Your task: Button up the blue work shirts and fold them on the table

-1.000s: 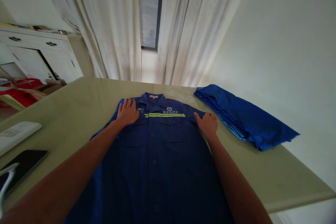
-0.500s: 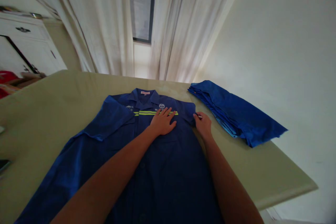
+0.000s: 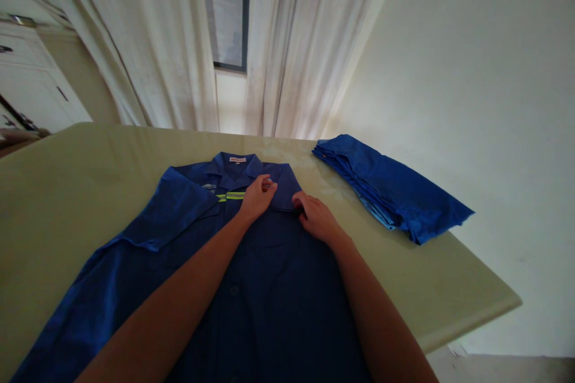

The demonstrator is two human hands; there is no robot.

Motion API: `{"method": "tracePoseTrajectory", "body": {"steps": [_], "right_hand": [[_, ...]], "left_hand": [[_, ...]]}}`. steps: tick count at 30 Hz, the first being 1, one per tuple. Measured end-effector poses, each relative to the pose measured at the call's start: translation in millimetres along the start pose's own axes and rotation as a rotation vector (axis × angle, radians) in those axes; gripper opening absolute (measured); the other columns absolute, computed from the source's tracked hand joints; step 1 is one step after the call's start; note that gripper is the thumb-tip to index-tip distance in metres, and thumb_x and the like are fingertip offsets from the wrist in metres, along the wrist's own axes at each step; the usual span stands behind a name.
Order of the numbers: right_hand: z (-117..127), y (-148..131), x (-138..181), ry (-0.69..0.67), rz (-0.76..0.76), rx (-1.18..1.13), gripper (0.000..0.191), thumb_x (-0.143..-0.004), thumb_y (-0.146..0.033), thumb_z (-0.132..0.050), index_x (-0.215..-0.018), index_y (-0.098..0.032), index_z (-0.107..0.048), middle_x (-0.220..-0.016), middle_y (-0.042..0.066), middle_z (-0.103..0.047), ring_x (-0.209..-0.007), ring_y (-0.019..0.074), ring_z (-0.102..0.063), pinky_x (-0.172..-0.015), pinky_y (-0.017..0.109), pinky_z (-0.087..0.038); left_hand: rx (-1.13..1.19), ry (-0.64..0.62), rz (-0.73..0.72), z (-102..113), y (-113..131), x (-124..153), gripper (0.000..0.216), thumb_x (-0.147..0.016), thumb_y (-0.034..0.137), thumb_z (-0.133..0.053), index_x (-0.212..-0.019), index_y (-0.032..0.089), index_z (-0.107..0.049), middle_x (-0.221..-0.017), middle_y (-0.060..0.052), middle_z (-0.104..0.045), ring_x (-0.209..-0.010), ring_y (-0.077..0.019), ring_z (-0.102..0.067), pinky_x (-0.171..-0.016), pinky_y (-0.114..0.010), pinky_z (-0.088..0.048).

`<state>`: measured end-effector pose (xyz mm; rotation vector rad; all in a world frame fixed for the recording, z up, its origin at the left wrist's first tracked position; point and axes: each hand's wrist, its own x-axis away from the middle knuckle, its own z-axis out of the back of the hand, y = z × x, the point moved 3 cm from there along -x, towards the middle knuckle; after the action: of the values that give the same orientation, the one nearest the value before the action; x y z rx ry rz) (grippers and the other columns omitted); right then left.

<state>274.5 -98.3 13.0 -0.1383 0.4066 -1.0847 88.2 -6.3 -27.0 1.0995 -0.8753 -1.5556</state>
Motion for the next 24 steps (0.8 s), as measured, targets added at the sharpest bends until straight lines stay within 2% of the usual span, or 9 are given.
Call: {"method": "tracePoseTrajectory", "body": {"steps": [2,6,8,10,12,15,17,20,24], "right_hand": [[5,3,2,-0.021,-0.053,-0.018,0.049,-0.075,-0.003,-0.049,-0.119,-0.022,-0.057,-0.096,0.002,-0.068,-0.093,0.019,-0.064,-0.089,0.032,-0.047],[10,4,5,-0.064,-0.11,-0.034,0.033,-0.082,-0.014,-0.052,-0.111,-0.022,-0.066,-0.091,0.002,-0.069,-0.083,0.0184,-0.064,-0.083,0.031,-0.049],[9,1,5,-0.007,-0.105,-0.044,0.033,-0.09,-0.019,-0.049,-0.118,-0.022,-0.067,-0.104,0.005,-0.071,-0.095,0.0197,-0.066,-0.091,0.033,-0.049],[4,-1,4,0.05,-0.117,0.004,0.038,-0.099,-0.028,-0.045,-0.132,-0.022,-0.062,-0.129,0.01,-0.066,-0.119,0.0231,-0.061,-0.105,0.038,-0.045],[-6,0,3,0.013,-0.172,0.091,0.05,-0.103,-0.045,-0.044,-0.146,-0.022,-0.053,-0.151,0.013,-0.052,-0.139,0.0281,-0.048,-0.116,0.045,-0.036],[-20,4,3,-0.096,-0.244,0.167,0.07,-0.102,-0.061,-0.039,-0.157,-0.018,-0.04,-0.163,0.016,-0.035,-0.15,0.0316,-0.034,-0.122,0.05,-0.028],[-22,5,2,-0.08,-0.251,0.183,0.074,-0.103,-0.063,-0.032,-0.16,-0.015,-0.034,-0.165,0.016,-0.03,-0.153,0.03,-0.028,-0.124,0.048,-0.024],[-23,5,2,-0.055,-0.264,0.2,0.074,-0.104,-0.063,-0.027,-0.16,-0.014,-0.033,-0.165,0.015,-0.03,-0.153,0.0298,-0.029,-0.124,0.048,-0.023],[-29,7,2,-0.074,-0.314,0.214,0.075,-0.102,-0.066,-0.032,-0.159,-0.017,-0.036,-0.164,0.016,-0.033,-0.151,0.032,-0.034,-0.122,0.051,-0.026]], "left_hand": [[-0.172,-0.051,-0.135,-2,4,4,0.041,-0.088,0.03,-0.064,-0.126,0.016,-0.064,-0.121,-0.01,-0.072,-0.093,-0.0204,-0.07,-0.091,-0.035,-0.056],[-0.57,-0.136,-0.305,-10,12,19,0.037,-0.091,0.021,-0.053,-0.125,0.023,-0.07,-0.135,-0.008,-0.067,-0.123,-0.0276,-0.06,-0.109,-0.046,-0.045],[-0.715,-0.15,-0.32,-13,14,25,0.043,-0.095,0.018,-0.046,-0.131,0.026,-0.067,-0.144,-0.006,-0.062,-0.131,-0.029,-0.055,-0.111,-0.049,-0.041],[-0.767,-0.158,-0.321,-15,15,29,0.045,-0.099,0.019,-0.039,-0.136,0.027,-0.063,-0.148,-0.006,-0.058,-0.133,-0.0276,-0.054,-0.111,-0.049,-0.04],[-0.772,-0.172,-0.333,-16,16,30,0.042,-0.103,0.031,-0.039,-0.138,0.026,-0.062,-0.149,-0.008,-0.057,-0.135,-0.0277,-0.052,-0.114,-0.049,-0.037],[-0.749,-0.169,-0.338,-14,17,27,0.045,-0.098,0.048,-0.053,-0.135,0.025,-0.063,-0.144,-0.011,-0.06,-0.134,-0.0317,-0.052,-0.114,-0.051,-0.037],[-0.674,-0.18,-0.332,-13,17,23,0.04,-0.094,0.042,-0.06,-0.131,0.026,-0.065,-0.133,-0.01,-0.066,-0.126,-0.0302,-0.058,-0.111,-0.048,-0.043],[-0.473,-0.192,-0.318,-12,13,17,0.031,-0.095,0.021,-0.055,-0.123,0.024,-0.069,-0.121,-0.006,-0.072,-0.114,-0.0215,-0.065,-0.107,-0.037,-0.048],[-0.405,-0.077,-0.27,-7,12,6,0.033,-0.093,0.012,-0.05,-0.118,0.018,-0.07,-0.125,-0.009,-0.07,-0.119,-0.0212,-0.063,-0.11,-0.036,-0.047]]}}
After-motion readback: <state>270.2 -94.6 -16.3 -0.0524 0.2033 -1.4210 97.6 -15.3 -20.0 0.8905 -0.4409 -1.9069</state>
